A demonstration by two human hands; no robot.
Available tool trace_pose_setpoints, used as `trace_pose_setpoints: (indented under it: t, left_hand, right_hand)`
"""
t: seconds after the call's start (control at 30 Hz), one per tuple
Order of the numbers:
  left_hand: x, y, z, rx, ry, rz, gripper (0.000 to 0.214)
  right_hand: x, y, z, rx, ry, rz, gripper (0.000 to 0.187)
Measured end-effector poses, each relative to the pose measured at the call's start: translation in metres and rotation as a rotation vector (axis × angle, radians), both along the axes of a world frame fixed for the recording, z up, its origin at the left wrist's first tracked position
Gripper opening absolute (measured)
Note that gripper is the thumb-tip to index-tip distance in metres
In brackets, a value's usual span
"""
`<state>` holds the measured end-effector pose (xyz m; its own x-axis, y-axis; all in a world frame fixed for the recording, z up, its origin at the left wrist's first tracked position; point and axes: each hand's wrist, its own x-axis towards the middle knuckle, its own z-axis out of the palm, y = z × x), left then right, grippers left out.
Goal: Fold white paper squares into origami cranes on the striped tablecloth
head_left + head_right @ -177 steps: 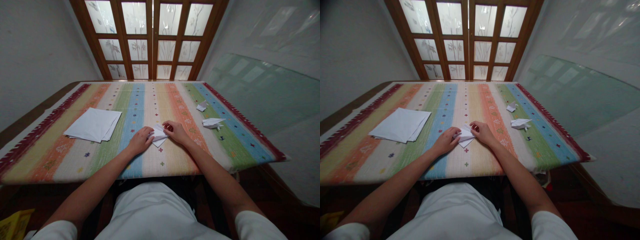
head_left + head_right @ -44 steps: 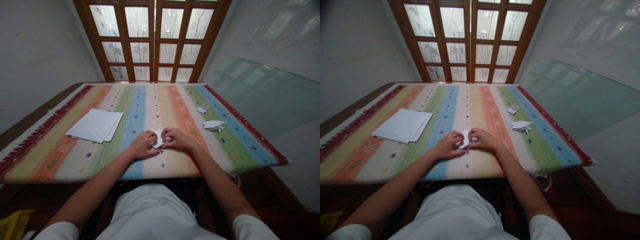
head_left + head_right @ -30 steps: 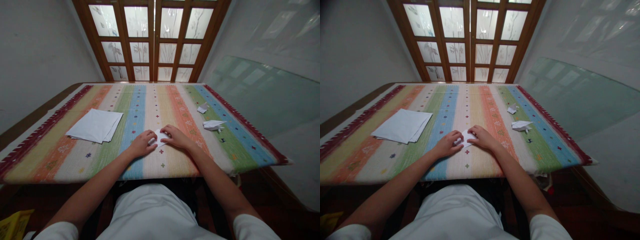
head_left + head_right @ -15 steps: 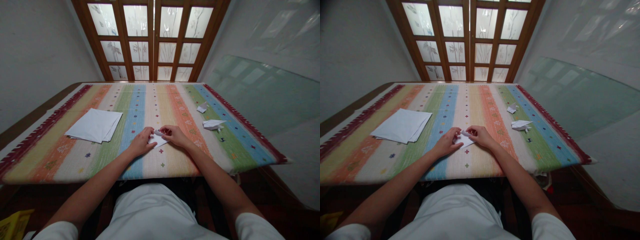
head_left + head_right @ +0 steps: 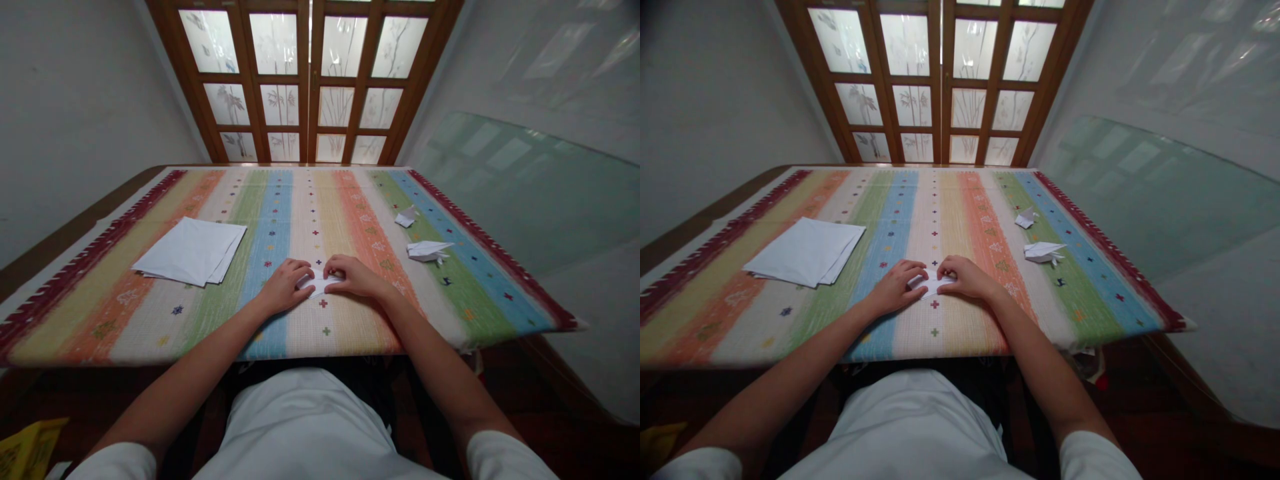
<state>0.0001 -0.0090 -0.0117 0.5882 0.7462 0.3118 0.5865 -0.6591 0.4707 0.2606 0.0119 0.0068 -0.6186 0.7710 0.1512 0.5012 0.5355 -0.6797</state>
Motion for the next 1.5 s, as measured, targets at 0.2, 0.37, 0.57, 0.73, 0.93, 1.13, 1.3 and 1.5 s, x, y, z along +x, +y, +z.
trace_pose_setpoints:
  t: [0.2,0.37,0.57,0.73,0.93,1.13,1.3,1.5]
  left_hand:
    - [0.0,-0.001,0.004,-0.082,-0.098,-0.013,0.012]
    - [0.0,0.002,0.004,-0.132,-0.186,0.02,0.008]
    - [0.001,0.003,0.007,-0.192,-0.286,0.012,0.017]
    - [0.001,0.002,0.01,-0.229,-0.246,0.053,0.02]
    - [-0.001,0.003,0.014,-0.201,-0.307,0.107,0.019]
    - [-0.001,0.002,0.016,-0.173,-0.317,0.124,0.022]
    - [-0.001,0.002,0.015,-0.183,-0.353,0.108,0.025]
    - [-0.002,0.003,0.012,-0.22,-0.38,0.126,0.028]
  right_hand:
    - [-0.001,0.0,-0.002,-0.065,0.078,0.026,0.02]
    - [-0.001,0.0,-0.003,-0.178,0.157,0.021,0.021]
    - [-0.003,-0.001,0.0,-0.285,0.213,-0.026,0.023]
    - [-0.005,-0.002,0.004,-0.267,0.265,-0.023,0.023]
    - [-0.001,0.0,0.007,-0.347,0.366,-0.062,0.028]
    - [0.001,0.003,0.007,-0.401,0.477,-0.159,0.029]
    - [0.0,0.005,0.004,-0.444,0.527,-0.234,0.032]
    - [-0.003,0.006,0.002,-0.464,0.554,-0.243,0.039]
